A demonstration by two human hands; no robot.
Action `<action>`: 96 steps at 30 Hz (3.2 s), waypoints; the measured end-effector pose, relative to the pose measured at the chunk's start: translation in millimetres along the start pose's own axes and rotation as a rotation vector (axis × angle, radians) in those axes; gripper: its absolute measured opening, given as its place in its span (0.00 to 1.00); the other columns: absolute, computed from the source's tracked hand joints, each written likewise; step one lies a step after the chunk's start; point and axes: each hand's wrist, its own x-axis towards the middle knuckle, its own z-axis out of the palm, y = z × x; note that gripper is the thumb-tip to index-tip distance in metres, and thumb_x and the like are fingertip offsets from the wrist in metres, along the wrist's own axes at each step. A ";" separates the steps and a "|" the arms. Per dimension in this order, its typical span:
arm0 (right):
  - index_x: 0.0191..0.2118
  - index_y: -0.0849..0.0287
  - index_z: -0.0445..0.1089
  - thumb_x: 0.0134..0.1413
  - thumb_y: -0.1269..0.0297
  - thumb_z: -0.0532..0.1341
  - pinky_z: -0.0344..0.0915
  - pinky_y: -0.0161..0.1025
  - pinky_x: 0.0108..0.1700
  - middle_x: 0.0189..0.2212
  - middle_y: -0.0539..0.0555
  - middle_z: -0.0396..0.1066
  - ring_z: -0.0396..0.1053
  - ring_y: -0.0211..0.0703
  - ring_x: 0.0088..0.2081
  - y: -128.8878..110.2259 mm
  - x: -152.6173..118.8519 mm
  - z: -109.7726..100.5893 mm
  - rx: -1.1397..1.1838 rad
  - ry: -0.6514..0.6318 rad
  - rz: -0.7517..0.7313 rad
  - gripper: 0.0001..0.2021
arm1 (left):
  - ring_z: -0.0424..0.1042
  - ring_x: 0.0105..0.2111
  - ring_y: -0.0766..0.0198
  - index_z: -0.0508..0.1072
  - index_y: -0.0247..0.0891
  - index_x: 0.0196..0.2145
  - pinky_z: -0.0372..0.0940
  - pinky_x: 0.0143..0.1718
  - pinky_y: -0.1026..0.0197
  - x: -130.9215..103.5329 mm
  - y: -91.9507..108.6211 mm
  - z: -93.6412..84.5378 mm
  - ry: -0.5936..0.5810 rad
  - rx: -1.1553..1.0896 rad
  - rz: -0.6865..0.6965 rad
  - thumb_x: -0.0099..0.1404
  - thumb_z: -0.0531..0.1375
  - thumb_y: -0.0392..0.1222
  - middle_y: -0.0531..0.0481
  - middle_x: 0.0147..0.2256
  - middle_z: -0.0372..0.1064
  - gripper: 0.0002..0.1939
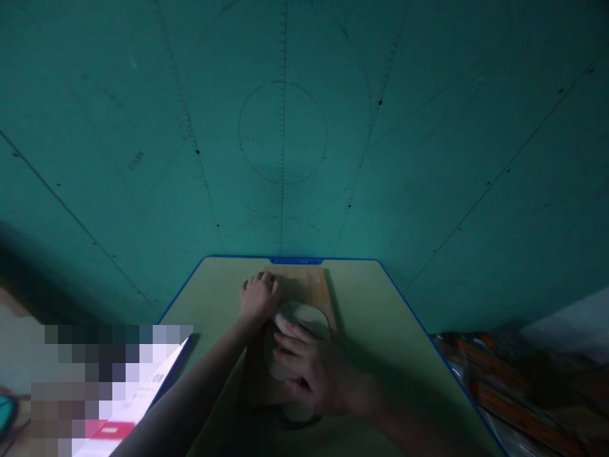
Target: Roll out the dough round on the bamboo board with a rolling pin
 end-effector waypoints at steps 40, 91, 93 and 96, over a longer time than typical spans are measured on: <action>0.74 0.58 0.45 0.71 0.61 0.51 0.43 0.62 0.72 0.74 0.61 0.40 0.39 0.52 0.74 2.5 -42.2 -7.6 0.022 0.024 0.399 0.30 | 0.71 0.53 0.52 0.75 0.40 0.48 0.64 0.52 0.51 57.1 95.2 28.3 -0.156 -0.142 0.326 0.76 0.46 0.46 0.42 0.51 0.75 0.19; 0.67 0.60 0.62 0.72 0.58 0.47 0.44 0.58 0.72 0.71 0.60 0.53 0.44 0.53 0.73 7.1 -12.2 4.7 -0.188 0.088 0.387 0.24 | 0.78 0.47 0.48 0.68 0.43 0.57 0.75 0.44 0.46 -181.0 -72.6 -49.5 0.068 -0.104 0.462 0.73 0.49 0.52 0.40 0.49 0.78 0.21; 0.67 0.61 0.63 0.73 0.59 0.46 0.44 0.58 0.72 0.71 0.60 0.53 0.44 0.54 0.73 15.6 9.0 4.6 -0.203 0.075 0.397 0.24 | 0.79 0.38 0.52 0.72 0.43 0.51 0.75 0.37 0.52 -168.1 -73.8 -50.7 0.040 -0.167 0.450 0.74 0.48 0.49 0.43 0.41 0.79 0.17; 0.64 0.64 0.66 0.73 0.59 0.46 0.41 0.57 0.72 0.70 0.62 0.54 0.43 0.56 0.73 26.1 47.2 5.0 -0.247 0.059 0.408 0.24 | 0.78 0.47 0.50 0.70 0.42 0.55 0.76 0.42 0.51 -159.0 -74.7 -46.8 0.037 -0.145 0.500 0.75 0.46 0.46 0.39 0.49 0.77 0.19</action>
